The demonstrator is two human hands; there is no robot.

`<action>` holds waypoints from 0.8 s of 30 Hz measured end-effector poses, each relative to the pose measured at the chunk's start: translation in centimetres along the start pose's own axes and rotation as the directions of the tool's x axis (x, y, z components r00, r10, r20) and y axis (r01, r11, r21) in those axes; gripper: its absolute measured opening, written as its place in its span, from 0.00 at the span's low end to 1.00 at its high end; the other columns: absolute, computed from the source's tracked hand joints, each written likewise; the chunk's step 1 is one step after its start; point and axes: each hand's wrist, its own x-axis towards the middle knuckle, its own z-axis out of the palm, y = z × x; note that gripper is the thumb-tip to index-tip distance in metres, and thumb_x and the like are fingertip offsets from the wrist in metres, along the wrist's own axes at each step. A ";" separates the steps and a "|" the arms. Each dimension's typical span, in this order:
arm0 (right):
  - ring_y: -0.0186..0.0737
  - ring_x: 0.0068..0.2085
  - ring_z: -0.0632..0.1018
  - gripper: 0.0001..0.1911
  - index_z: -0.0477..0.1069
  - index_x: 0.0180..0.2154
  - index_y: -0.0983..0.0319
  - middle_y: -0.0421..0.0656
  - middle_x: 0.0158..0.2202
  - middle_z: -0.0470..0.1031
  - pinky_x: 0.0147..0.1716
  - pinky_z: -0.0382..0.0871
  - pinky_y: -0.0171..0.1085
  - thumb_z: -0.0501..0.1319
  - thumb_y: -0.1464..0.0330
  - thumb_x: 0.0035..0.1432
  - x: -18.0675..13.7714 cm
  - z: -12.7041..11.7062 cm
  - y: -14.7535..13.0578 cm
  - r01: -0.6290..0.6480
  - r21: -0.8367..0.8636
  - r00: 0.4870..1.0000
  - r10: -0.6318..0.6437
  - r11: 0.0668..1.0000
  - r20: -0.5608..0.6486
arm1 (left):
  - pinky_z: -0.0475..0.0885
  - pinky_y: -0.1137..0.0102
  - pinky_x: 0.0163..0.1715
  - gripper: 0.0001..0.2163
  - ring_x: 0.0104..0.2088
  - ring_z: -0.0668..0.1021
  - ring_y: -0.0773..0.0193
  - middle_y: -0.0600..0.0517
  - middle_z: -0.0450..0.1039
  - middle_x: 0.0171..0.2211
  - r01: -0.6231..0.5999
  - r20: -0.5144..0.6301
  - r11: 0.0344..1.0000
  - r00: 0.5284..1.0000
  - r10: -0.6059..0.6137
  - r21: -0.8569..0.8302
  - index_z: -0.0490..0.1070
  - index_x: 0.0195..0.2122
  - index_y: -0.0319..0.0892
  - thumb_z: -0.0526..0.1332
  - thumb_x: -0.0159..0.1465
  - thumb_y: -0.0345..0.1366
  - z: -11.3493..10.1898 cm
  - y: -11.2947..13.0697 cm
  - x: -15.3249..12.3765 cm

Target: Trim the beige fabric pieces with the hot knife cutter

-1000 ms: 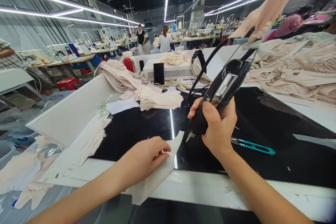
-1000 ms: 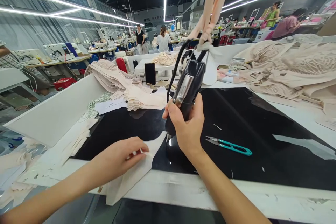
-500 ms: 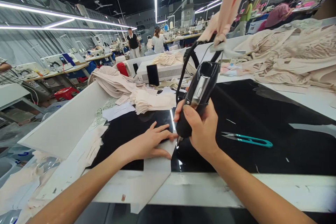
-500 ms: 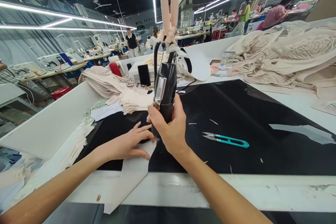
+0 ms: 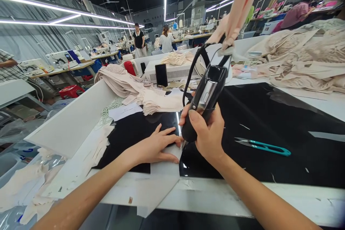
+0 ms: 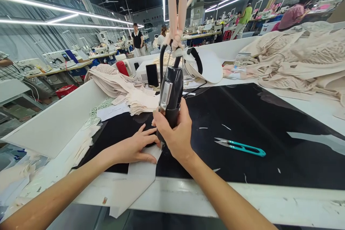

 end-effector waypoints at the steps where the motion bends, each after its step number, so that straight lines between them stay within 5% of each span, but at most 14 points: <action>1: 0.34 0.27 0.79 0.14 0.70 0.41 0.55 0.34 0.31 0.78 0.30 0.76 0.36 0.73 0.58 0.64 0.0 0.0 0.0 0.004 -0.007 1.000 -0.004 1.000 0.003 | 0.34 0.30 0.78 0.15 0.82 0.53 0.45 0.46 0.71 0.72 -0.001 -0.002 1.000 1.000 0.001 -0.001 0.75 0.54 0.48 0.75 0.71 0.43 0.0 0.0 0.0; 24: 0.38 0.32 0.80 0.14 0.74 0.43 0.55 0.36 0.35 0.79 0.37 0.80 0.42 0.73 0.57 0.64 -2.2 0.7 -1.0 -0.070 0.027 0.998 0.070 0.997 -0.005 | 0.34 0.28 0.77 0.24 0.82 0.51 0.40 0.44 0.70 0.73 -0.044 0.014 0.999 0.999 0.044 -0.011 0.77 0.63 0.49 0.77 0.69 0.44 -0.4 -0.4 0.1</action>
